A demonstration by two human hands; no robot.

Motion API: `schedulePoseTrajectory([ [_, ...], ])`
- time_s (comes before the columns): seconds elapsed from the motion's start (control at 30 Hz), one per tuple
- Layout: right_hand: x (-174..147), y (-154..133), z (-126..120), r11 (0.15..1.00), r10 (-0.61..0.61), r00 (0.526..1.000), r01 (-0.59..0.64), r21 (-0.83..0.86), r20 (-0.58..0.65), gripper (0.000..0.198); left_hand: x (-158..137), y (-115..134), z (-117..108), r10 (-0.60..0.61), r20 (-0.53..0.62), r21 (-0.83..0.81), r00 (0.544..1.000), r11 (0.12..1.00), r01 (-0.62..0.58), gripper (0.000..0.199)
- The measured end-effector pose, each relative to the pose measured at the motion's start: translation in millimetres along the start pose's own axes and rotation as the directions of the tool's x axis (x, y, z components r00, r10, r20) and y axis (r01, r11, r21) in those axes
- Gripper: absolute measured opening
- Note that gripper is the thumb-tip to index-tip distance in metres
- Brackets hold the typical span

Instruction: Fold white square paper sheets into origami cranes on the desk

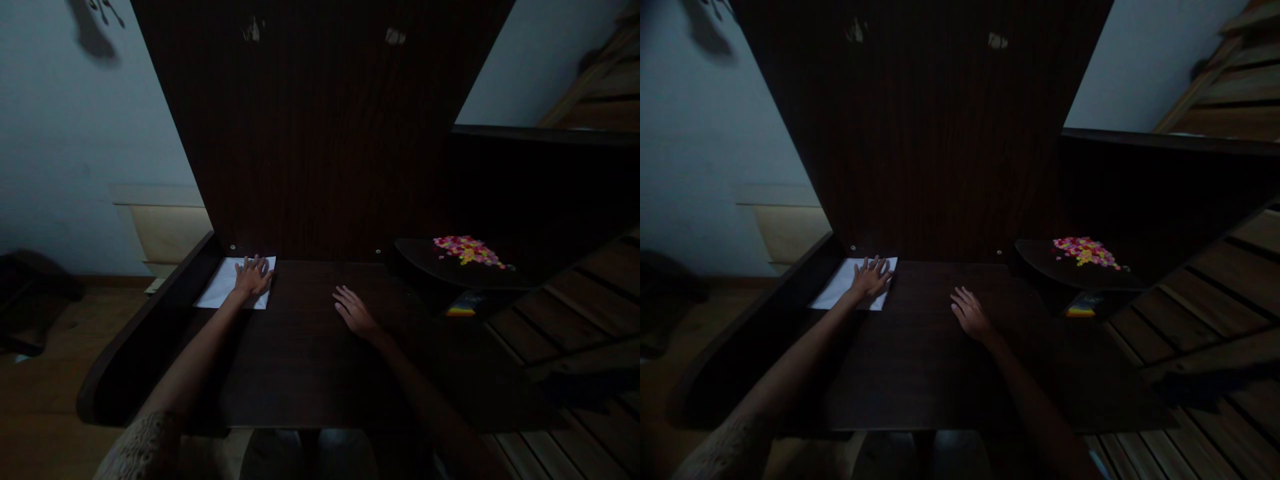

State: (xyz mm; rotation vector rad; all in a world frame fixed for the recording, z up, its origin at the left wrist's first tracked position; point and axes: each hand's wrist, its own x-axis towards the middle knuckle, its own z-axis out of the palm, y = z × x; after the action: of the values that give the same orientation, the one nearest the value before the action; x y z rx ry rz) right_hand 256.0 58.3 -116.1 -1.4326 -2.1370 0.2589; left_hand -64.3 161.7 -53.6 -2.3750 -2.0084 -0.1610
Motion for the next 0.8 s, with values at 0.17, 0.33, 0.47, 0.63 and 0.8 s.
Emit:
schedulePoseTrajectory([
  [0.17, -1, -2, -1, 0.998, -0.014, 0.999, 0.016, -0.068, 0.029, 0.046, 7, -18, 16, -0.052, 0.057, 0.016, 0.997, 0.999, 0.051, 0.068],
  [0.33, -2, -1, 1, 0.994, -0.018, 1.0, 0.02, -0.11, 0.018, 0.044, 8, -21, 30, -0.091, 0.092, 0.005, 0.992, 0.996, 0.091, 0.072],
  [0.47, -2, -1, 2, 0.992, -0.008, 1.0, 0.01, -0.123, 0.018, 0.044, 9, -21, 30, -0.103, 0.104, 0.001, 0.989, 0.995, 0.103, 0.077],
  [0.63, -2, -4, -1, 0.992, -0.015, 1.0, 0.018, -0.123, 0.025, 0.045, 9, -20, 25, -0.102, 0.125, 0.003, 0.987, 0.995, 0.103, 0.079],
  [0.8, -1, -12, -5, 0.989, -0.001, 1.0, 0.005, -0.15, 0.023, 0.045, 4, -18, 21, -0.089, 0.092, 0.017, 0.992, 0.996, 0.088, 0.075],
])
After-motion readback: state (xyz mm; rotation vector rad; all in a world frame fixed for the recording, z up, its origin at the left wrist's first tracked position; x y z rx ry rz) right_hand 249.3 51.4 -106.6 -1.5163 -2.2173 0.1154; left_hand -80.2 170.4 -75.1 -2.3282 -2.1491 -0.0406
